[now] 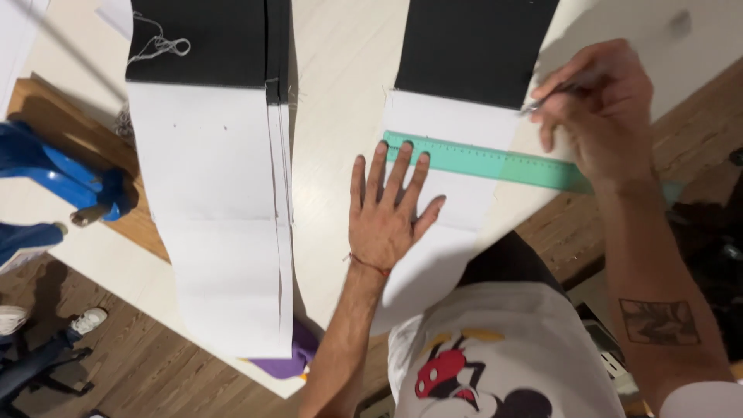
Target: Measure and mark leather strips using a ruler and a pen for further processing
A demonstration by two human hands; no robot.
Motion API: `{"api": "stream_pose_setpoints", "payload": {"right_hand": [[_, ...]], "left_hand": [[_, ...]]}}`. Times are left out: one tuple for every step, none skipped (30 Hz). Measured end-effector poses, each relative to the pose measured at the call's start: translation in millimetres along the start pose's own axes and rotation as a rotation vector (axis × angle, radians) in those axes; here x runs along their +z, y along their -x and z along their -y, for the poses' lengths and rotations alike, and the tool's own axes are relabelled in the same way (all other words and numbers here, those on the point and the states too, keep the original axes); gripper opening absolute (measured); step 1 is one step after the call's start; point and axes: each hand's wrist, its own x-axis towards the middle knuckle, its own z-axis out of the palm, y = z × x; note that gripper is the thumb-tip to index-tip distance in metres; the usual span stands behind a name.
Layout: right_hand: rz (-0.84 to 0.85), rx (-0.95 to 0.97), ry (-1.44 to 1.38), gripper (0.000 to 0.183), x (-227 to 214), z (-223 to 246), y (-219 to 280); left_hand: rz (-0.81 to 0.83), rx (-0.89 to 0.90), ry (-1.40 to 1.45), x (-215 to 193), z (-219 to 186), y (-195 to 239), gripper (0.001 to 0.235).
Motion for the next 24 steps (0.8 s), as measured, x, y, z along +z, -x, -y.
{"api": "stream_pose_setpoints", "payload": {"right_hand": [[0.002,0.004,0.004,0.037,-2.3,8.7,14.9],[-0.064,0.136,0.07,0.031,-6.2,17.7,19.1],[-0.136,0.265,0.135,0.03,-9.7,28.3,23.2],[-0.126,0.234,0.14,0.03,-24.9,19.7,31.0],[-0.085,0.171,0.37,0.022,-40.5,10.6,37.8],[-0.042,0.124,0.603,0.035,-57.4,2.6,53.0],[-0.033,0.11,0.61,0.035,-57.9,16.0,58.7],[-0.048,0.214,0.631,0.031,-58.5,29.0,61.9],[-0.063,0.317,0.652,0.028,-59.4,42.0,65.3],[-0.057,0.29,0.659,0.028,-64.7,52.1,64.5],[-0.001,0.317,0.763,0.031,-70.5,61.9,63.0],[0.055,0.351,0.866,0.035,-76.1,70.8,64.3],[0.061,0.331,0.874,0.035,-79.1,78.4,58.5],[0.085,0.287,0.878,0.036,-83.0,85.2,52.4],[0.11,0.242,0.881,0.038,-87.1,91.0,45.0],[0.131,0.219,0.89,0.038,-94.9,88.7,32.1],[0.135,0.033,0.883,0.033,-102.7,85.8,17.3],[0.153,-0.159,0.865,0.028,-110.5,82.1,-4.6],[0.186,-0.187,0.866,0.028,-115.6,87.3,-33.2],[0.185,-0.31,0.821,0.023,-121.1,92.1,-61.8],[0.185,-0.43,0.769,0.019,-125.3,96.1,-90.7],[0.242,-0.454,0.766,0.019,-130.5,104.7,-120.4],[0.234,-0.542,0.743,0.017,-134.1,113.6,-151.4],[0.225,-0.635,0.712,0.015,-134.5,123.4,-188.7]], "left_hand": [[0.001,-0.004,0.004,-2.1,-2.3,7.1,0.077],[0.009,0.006,-0.007,-0.4,-0.6,5.1,0.078],[0.018,0.016,-0.019,-0.7,1.0,2.5,0.079],[-0.013,0.014,-0.031,3.7,3.5,2.2,0.079],[-0.028,0.025,-0.041,8.2,6.1,1.6,0.082],[-0.028,0.028,-0.042,10.5,1.7,9.4,0.085],[-0.043,0.019,-0.044,0.5,-1.1,5.8,0.085],[-0.133,0.023,-0.035,-9.4,-3.6,2.0,0.062],[-0.222,0.029,-0.027,-19.5,-6.3,-1.8,0.044],[-0.247,0.022,-0.038,-23.6,-8.4,4.1,0.044],[-0.218,0.003,-0.035,-26.6,-10.5,9.3,0.038],[-0.182,-0.018,-0.029,-29.5,-14.0,17.3,0.033],[-0.2,-0.026,-0.035,-26.4,-12.8,24.7,0.033],[-0.152,-0.058,-0.028,-22.6,-14.1,33.8,0.04],[-0.104,-0.089,-0.02,-17.2,-15.1,42.0,0.048],[-0.123,-0.112,-0.03,-12.3,-17.2,46.4,0.048],[0.008,-0.153,0.034,-6.2,-18.8,49.6,0.051],[0.134,-0.206,0.099,1.3,-21.5,50.9,0.054],[0.11,-0.24,0.09,-17.0,-21.7,40.8,0.054],[0.062,-0.248,0.379,-34.6,-28.6,35.1,0.034],[-0.001,-0.242,0.666,-51.1,-35.9,29.9,0.031],[-0.04,-0.289,0.661,-54.8,-37.9,37.8,0.031],[-0.053,-0.405,0.755,-57.9,-41.2,45.4,0.031],[-0.073,-0.516,0.847,-61.2,-42.4,48.8,0.034]]}}
